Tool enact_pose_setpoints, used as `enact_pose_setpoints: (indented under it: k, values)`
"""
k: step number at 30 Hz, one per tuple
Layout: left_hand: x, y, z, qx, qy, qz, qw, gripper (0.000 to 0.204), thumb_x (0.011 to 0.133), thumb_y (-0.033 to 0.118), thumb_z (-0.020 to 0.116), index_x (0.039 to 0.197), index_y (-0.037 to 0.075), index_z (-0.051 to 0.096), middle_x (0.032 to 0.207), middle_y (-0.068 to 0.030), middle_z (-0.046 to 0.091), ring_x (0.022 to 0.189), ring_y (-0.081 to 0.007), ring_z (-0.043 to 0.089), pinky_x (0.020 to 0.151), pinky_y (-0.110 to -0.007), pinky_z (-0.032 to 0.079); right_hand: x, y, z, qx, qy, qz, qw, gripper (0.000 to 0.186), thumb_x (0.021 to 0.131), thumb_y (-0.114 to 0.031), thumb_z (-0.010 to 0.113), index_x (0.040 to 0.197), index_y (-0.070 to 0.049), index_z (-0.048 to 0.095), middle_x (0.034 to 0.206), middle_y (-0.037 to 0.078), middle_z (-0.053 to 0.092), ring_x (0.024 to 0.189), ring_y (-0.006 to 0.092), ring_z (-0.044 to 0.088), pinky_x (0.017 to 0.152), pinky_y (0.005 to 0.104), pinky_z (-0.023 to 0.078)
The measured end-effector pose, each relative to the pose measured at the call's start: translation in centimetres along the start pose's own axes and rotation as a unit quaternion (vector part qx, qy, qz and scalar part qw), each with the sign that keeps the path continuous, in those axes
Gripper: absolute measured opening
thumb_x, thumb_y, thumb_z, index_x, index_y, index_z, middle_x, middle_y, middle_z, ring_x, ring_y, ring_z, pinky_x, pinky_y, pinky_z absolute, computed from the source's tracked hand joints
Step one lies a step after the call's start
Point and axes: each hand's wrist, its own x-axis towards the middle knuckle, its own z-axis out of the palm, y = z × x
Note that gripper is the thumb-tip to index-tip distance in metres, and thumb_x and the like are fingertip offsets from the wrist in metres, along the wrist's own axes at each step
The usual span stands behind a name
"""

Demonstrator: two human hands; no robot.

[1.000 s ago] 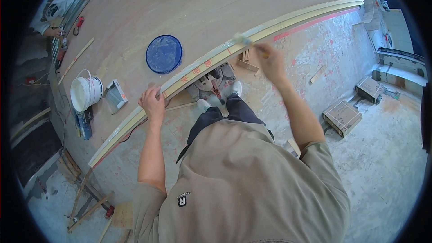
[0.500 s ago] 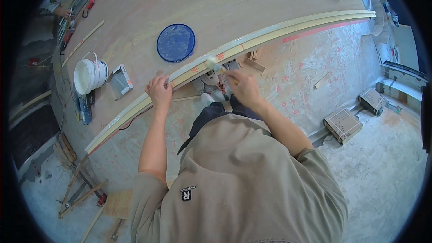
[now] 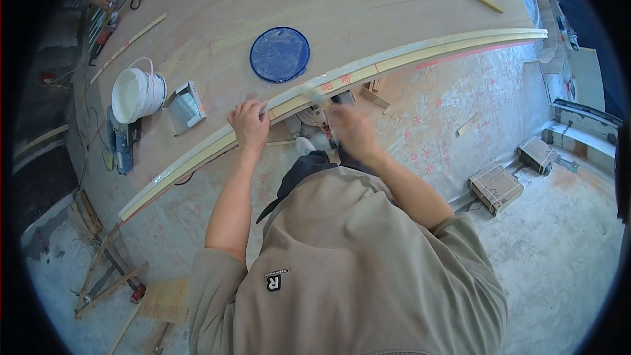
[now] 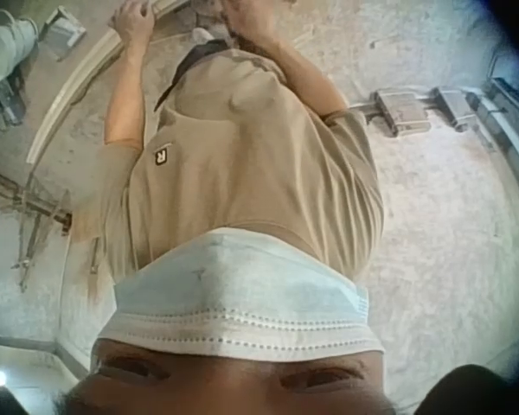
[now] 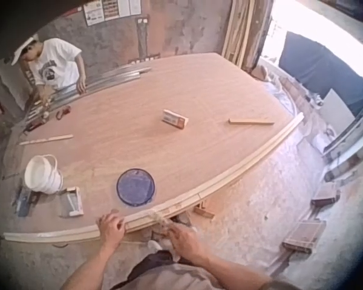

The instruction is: Measuring wall segments, selecting wooden strips, and applying white paint or primer to them at a renovation site.

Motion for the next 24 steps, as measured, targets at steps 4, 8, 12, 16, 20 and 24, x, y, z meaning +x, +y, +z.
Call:
enact_pose_setpoints:
  k: [4,8,12,16,20,24]
  values:
    - [0.0,-0.8,0.1,-0.016,0.015,0.001,1.0,0.026,0.077,0.014,0.071,0.103,0.011,0.071,0.107,-0.0036,0.063,0.108,-0.023,0.054,0.097,-0.045,0.033,2.1,2.8,-6.6,-0.089,0.181,0.082,0.976,0.018,0.091,-0.008,0.061,0.108,-0.004,0.069,0.087,0.014,0.07,0.08,0.0203,0.068,0.073,0.0313,0.052]
    - [-0.8,-1.2,-0.3,-0.053,0.031,-0.011,0.998,0.039,0.072,0.015,0.073,0.111,0.012,0.068,0.116,-0.0052,0.056,0.112,-0.0262,0.051,0.095,-0.048,0.034,1.9,2.0,-5.2,-0.12,0.155,0.114,0.974,0.015,0.091,-0.01,0.062,0.1,0.0,0.069,0.091,0.019,0.07,0.081,0.0266,0.07,0.073,0.0334,0.052]
    - [-2.8,-1.6,-1.5,-0.092,0.129,-0.034,0.987,0.044,0.072,0.015,0.073,0.115,0.011,0.064,0.117,-0.0064,0.055,0.11,-0.0276,0.051,0.093,-0.047,0.034,2.1,-5.2,2.1,-0.079,-0.003,-0.028,0.997,0.015,0.09,-0.011,0.064,0.1,-0.001,0.068,0.087,0.018,0.069,0.079,0.0281,0.069,0.073,0.0338,0.052]
    - [-9.5,-4.0,-4.8,-0.161,0.158,-0.07,0.972,0.031,0.075,0.018,0.073,0.104,0.01,0.066,0.105,-0.0062,0.059,0.104,-0.028,0.052,0.09,-0.044,0.035,7.4,-16.3,7.6,0.001,-0.102,-0.109,0.989,0.02,0.088,-0.015,0.068,0.101,0.0,0.065,0.086,0.017,0.068,0.08,0.0296,0.069,0.073,0.035,0.052]
    - [-17.5,-6.5,-5.4,-0.17,0.143,-0.106,0.969,0.017,0.077,0.019,0.073,0.09,0.009,0.067,0.091,-0.0057,0.061,0.096,-0.0286,0.055,0.087,-0.042,0.036,16.8,-27.0,16.7,-0.003,-0.165,-0.24,0.957,0.026,0.088,-0.024,0.068,0.097,0.001,0.067,0.092,0.021,0.069,0.084,0.0362,0.068,0.073,0.0402,0.053]
    - [-24.1,-8.6,-4.1,-0.154,0.094,-0.225,0.957,0.019,0.083,0.024,0.068,0.076,0.007,0.066,0.079,-0.0091,0.062,0.085,-0.0302,0.057,0.081,-0.045,0.038,23.0,-31.8,26.7,-0.044,-0.207,-0.297,0.931,0.028,0.086,-0.025,0.068,0.097,0.0,0.069,0.094,0.021,0.069,0.087,0.0379,0.068,0.074,0.0445,0.054]
